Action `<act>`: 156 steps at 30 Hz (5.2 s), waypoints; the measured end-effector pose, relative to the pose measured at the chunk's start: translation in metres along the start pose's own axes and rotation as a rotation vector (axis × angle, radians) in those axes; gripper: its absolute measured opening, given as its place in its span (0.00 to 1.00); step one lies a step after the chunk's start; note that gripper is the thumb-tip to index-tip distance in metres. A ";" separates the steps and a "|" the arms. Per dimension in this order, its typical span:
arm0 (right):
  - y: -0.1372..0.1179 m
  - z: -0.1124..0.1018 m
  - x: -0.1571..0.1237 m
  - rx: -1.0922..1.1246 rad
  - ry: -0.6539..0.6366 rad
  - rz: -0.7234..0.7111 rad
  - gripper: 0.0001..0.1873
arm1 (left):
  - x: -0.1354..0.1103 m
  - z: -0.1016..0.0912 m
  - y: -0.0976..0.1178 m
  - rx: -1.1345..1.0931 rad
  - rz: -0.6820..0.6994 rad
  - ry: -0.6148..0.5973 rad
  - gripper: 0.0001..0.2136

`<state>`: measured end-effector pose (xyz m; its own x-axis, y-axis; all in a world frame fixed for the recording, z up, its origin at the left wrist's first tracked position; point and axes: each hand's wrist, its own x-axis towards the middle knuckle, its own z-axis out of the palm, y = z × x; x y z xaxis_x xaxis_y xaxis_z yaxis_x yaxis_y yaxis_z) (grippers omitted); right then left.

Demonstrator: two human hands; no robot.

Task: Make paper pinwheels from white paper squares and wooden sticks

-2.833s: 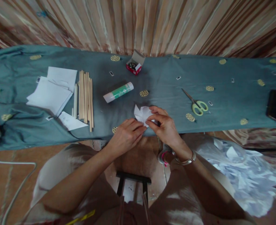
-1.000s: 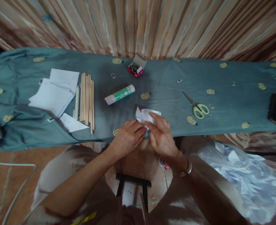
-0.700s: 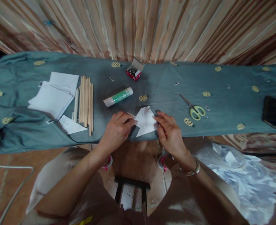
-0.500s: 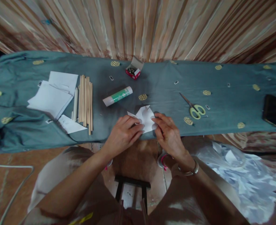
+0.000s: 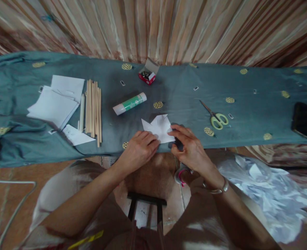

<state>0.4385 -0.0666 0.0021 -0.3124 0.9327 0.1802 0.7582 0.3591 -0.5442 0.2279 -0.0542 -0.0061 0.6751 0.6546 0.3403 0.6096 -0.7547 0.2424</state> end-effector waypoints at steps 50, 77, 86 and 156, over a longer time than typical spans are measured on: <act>-0.011 0.012 0.013 0.143 0.097 0.120 0.05 | -0.006 0.007 0.005 -0.144 0.013 0.091 0.08; -0.016 0.024 0.013 0.030 0.209 0.171 0.06 | -0.004 0.012 0.005 -0.147 -0.006 0.044 0.08; -0.016 0.024 0.014 0.035 0.189 0.173 0.07 | -0.004 0.012 0.005 -0.146 -0.005 0.049 0.09; -0.012 0.026 0.010 -0.067 0.157 0.004 0.11 | -0.004 0.011 0.006 -0.115 -0.005 0.061 0.07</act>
<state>0.4110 -0.0623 -0.0112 -0.2203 0.9258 0.3071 0.7974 0.3523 -0.4900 0.2337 -0.0607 -0.0161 0.6437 0.6569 0.3927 0.5589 -0.7540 0.3452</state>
